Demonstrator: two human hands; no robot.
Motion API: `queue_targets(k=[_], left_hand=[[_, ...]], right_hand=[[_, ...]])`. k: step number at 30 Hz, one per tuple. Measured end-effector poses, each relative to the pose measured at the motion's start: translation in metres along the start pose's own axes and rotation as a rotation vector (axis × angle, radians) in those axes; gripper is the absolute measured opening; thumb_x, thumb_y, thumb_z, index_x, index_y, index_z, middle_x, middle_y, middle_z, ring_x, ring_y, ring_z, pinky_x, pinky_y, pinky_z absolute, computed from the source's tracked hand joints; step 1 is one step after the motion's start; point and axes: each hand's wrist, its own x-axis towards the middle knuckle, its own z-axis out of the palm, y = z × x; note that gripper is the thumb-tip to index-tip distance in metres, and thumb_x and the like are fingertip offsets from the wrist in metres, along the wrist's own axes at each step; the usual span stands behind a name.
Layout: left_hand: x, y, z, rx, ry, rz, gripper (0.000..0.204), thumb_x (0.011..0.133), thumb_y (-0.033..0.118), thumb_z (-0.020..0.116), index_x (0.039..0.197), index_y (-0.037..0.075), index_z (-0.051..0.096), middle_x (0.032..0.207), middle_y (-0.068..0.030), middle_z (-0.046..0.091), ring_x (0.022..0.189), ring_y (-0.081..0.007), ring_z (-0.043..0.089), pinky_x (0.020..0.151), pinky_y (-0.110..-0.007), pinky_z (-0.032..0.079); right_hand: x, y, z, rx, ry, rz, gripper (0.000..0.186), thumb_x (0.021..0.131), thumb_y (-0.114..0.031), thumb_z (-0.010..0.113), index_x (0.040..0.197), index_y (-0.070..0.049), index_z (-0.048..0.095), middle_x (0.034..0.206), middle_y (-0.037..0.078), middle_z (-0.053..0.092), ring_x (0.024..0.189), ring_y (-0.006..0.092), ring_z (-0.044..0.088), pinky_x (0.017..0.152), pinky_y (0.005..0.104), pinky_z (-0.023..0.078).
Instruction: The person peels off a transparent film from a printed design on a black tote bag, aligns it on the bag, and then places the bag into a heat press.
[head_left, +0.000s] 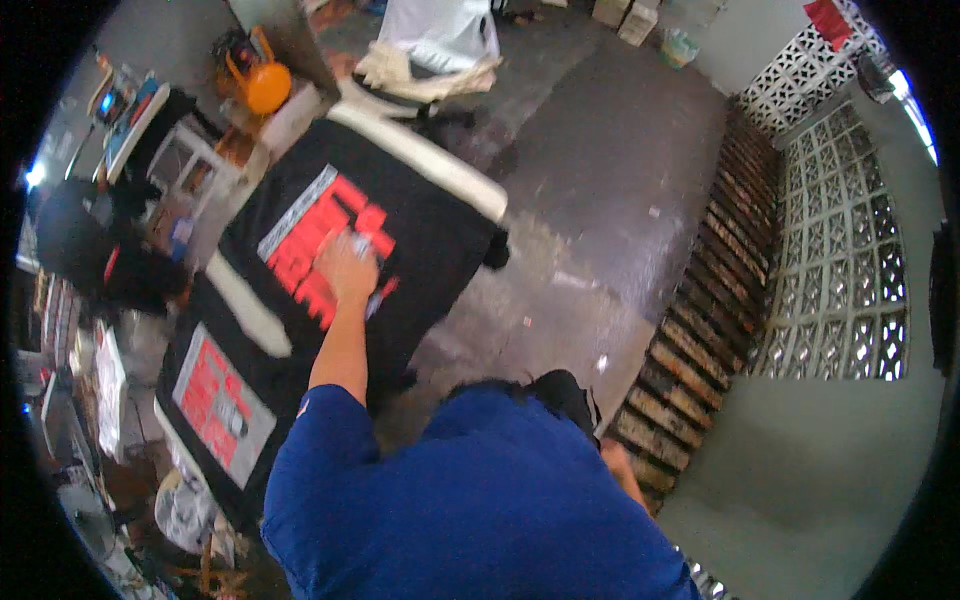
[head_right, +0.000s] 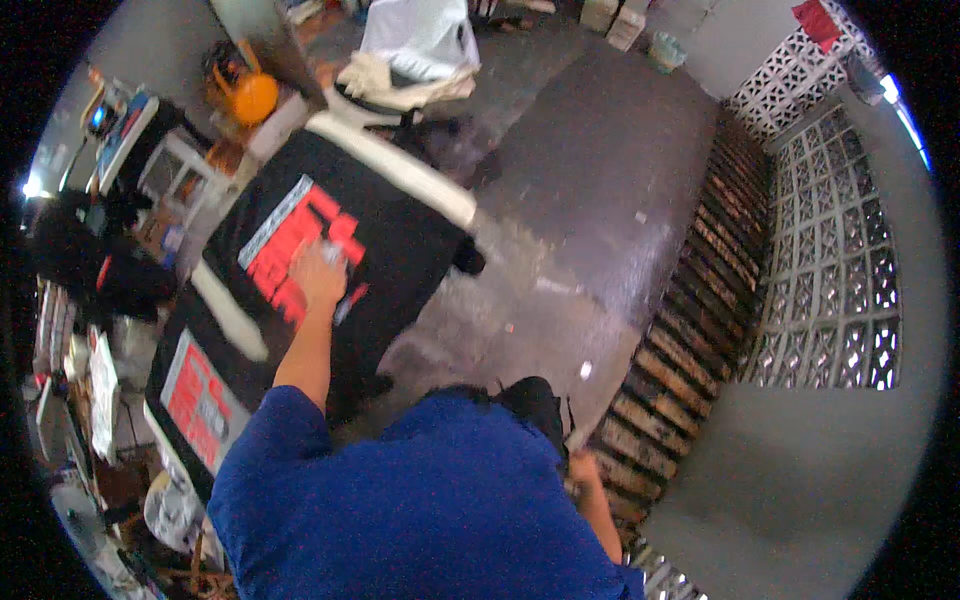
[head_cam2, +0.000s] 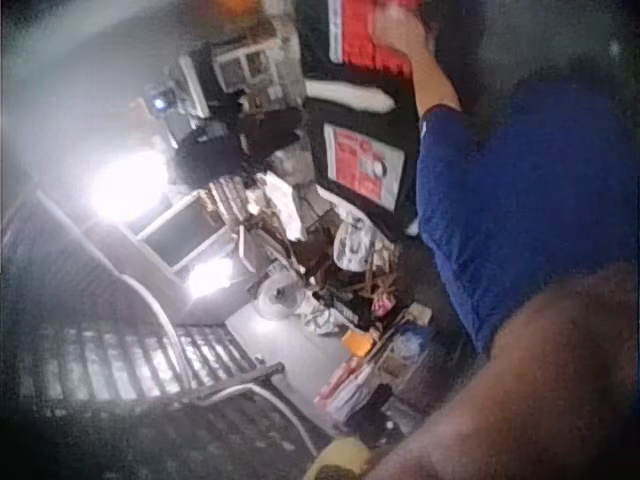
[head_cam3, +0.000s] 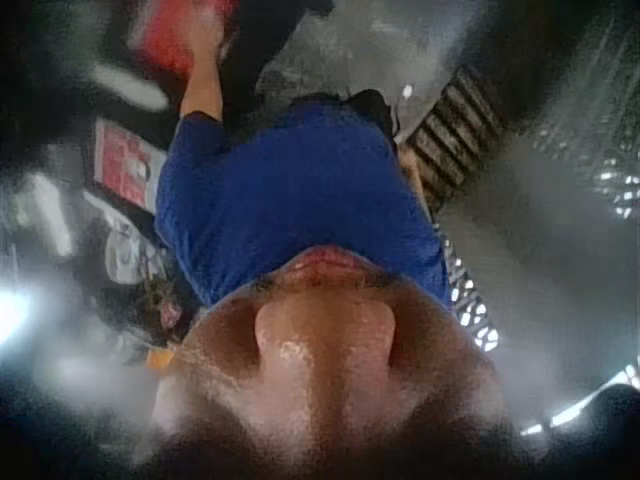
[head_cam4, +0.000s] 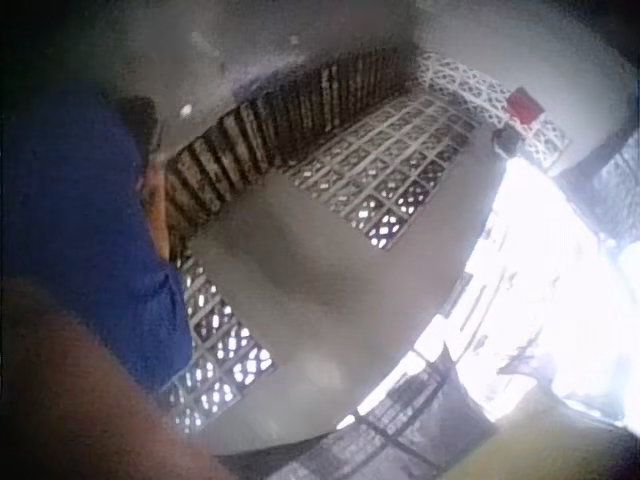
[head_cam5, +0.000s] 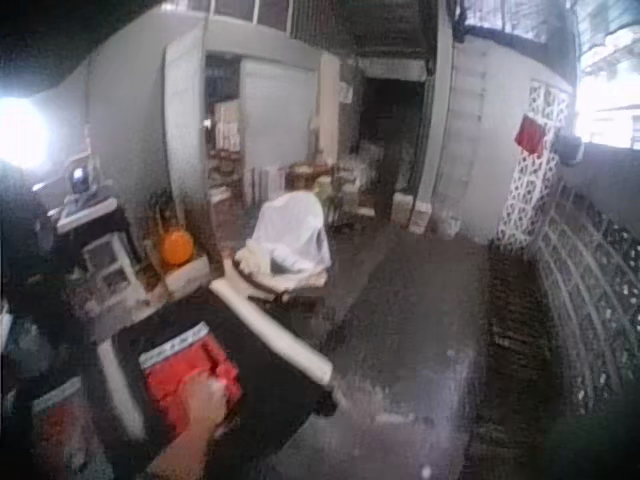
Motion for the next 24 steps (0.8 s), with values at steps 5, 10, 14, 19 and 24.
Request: queue_targets(k=[5, 10, 14, 19, 24], left_hand=[[0.076, 0.039, 0.045, 0.226, -0.147, -0.728, 0.074, 0.099, 0.057, 0.036, 0.155, 0.009, 0.028, 0.164, -0.0148, 0.021, 0.15, -0.0389, 0.02, 0.116, -0.063, 0.016], [0.109, 0.106, 0.062, 0.164, -0.191, -1.079, 0.07, 0.099, 0.056, 0.037, 0.153, 0.013, 0.033, 0.162, -0.013, 0.026, 0.147, -0.0365, 0.026, 0.114, -0.062, 0.023], [0.111, 0.11, 0.063, 0.263, -0.282, -1.473, 0.072, 0.094, 0.06, 0.042, 0.149, 0.013, 0.04, 0.157, -0.0154, 0.035, 0.145, -0.0394, 0.029, 0.11, -0.065, 0.026], [0.228, 0.162, 0.16, 0.28, 0.072, -1.92, 0.07, 0.091, 0.06, 0.047, 0.14, 0.01, 0.049, 0.149, -0.0156, 0.044, 0.14, -0.0367, 0.036, 0.108, -0.07, 0.021], [0.491, 0.252, 0.203, 0.225, 0.236, -1.282, 0.044, 0.091, 0.037, 0.059, 0.116, 0.001, 0.064, 0.116, -0.0197, 0.065, 0.105, -0.04, 0.064, 0.09, -0.053, 0.049]], right_hand=[[0.154, 0.042, -0.117, 0.375, -0.038, 0.2, 0.023, 0.09, -0.022, 0.057, 0.1, -0.006, 0.071, 0.098, 0.014, 0.07, 0.089, 0.0267, 0.067, 0.076, 0.0428, 0.053], [0.319, 0.098, -0.296, 0.342, -0.051, 0.181, 0.018, 0.085, -0.02, 0.063, 0.092, -0.007, 0.073, 0.088, 0.011, 0.071, 0.081, 0.0262, 0.069, 0.07, 0.0427, 0.055], [0.488, 0.119, -0.523, -0.229, -0.157, -0.119, 0.013, 0.081, -0.019, 0.069, 0.086, -0.008, 0.075, 0.08, 0.009, 0.072, 0.074, 0.0258, 0.07, 0.065, 0.0426, 0.056], [0.752, 0.085, -0.878, 0.78, 0.44, -0.07, 0.004, 0.081, -0.012, 0.064, 0.081, -0.008, 0.063, 0.069, 0.005, 0.059, 0.064, 0.0184, 0.061, 0.053, 0.0334, 0.049], [0.875, -0.129, -1.061, 1.14, 0.487, -0.208, 0.011, 0.091, -0.016, 0.061, 0.095, -0.009, 0.069, 0.079, 0.007, 0.067, 0.066, 0.017, 0.063, 0.056, 0.032, 0.05]])
